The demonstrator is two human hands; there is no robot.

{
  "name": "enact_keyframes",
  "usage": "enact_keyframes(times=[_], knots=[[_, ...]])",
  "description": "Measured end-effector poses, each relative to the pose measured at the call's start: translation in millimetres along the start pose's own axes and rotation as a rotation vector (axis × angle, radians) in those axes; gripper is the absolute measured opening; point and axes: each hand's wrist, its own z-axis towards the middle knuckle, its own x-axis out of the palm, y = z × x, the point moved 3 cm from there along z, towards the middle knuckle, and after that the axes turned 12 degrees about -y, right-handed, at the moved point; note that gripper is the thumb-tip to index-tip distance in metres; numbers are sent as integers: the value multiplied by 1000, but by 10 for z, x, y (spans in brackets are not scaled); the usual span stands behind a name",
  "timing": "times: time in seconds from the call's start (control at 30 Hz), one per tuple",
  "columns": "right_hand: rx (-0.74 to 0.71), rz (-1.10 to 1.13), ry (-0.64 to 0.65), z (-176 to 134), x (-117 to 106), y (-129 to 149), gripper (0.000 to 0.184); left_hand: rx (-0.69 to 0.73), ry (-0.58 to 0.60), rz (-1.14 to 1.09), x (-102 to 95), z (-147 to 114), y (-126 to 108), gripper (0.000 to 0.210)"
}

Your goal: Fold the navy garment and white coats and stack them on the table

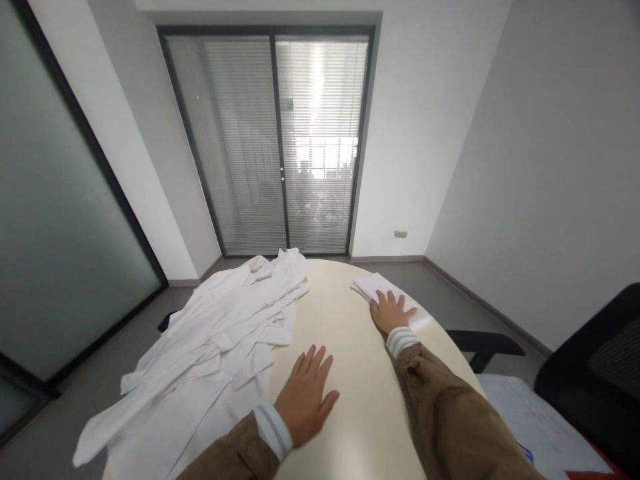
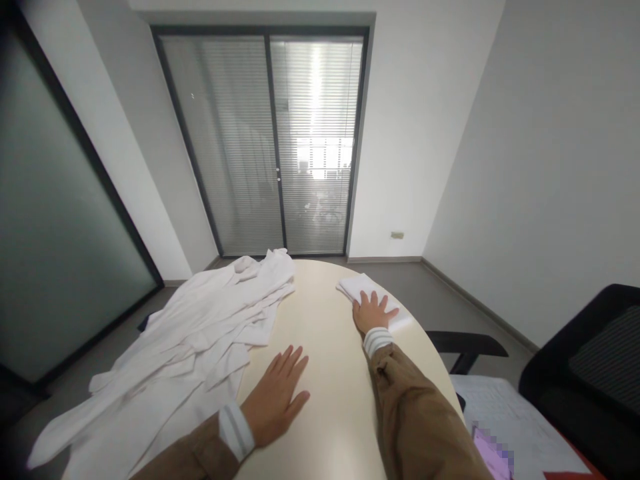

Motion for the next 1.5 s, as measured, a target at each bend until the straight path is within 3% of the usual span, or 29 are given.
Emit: enact_keyframes(times=[0.13,0.27,0.47,0.57,0.67,0.83,0.93,1.03,1.23,1.37,1.5], knots=[[32,14,-7,92,61,8,53,-6,29,0,-21,9,-9,60],[38,42,-84,67,-16,27,54,-8,33,6,-28,16,-4,60],[-162,116,-268,-165,-287,165,49,-14,8,10,-61,12,-5,57],[-349,137,-181,-353,-304,259,45,-26,-15,15,-74,10,-32,56],[-474,137,-53,-551,-280,300,44,-61,-123,40,-129,49,-11,52],[-480,154,107,-789,-260,236,49,-274,-392,250,-432,239,353,39],[-430,189,121,-882,-274,191,50,-426,-481,348,-597,338,694,37],[-378,204,117,-944,-290,174,49,-523,-520,425,-589,351,959,39],[-364,251,93,-958,-287,160,48,-400,-596,456,-397,324,1049,43],[-375,272,79,-944,-260,143,47,-261,-668,405,-503,359,941,45],[-380,281,58,-942,-247,138,46,-33,-686,302,-616,375,764,46]])
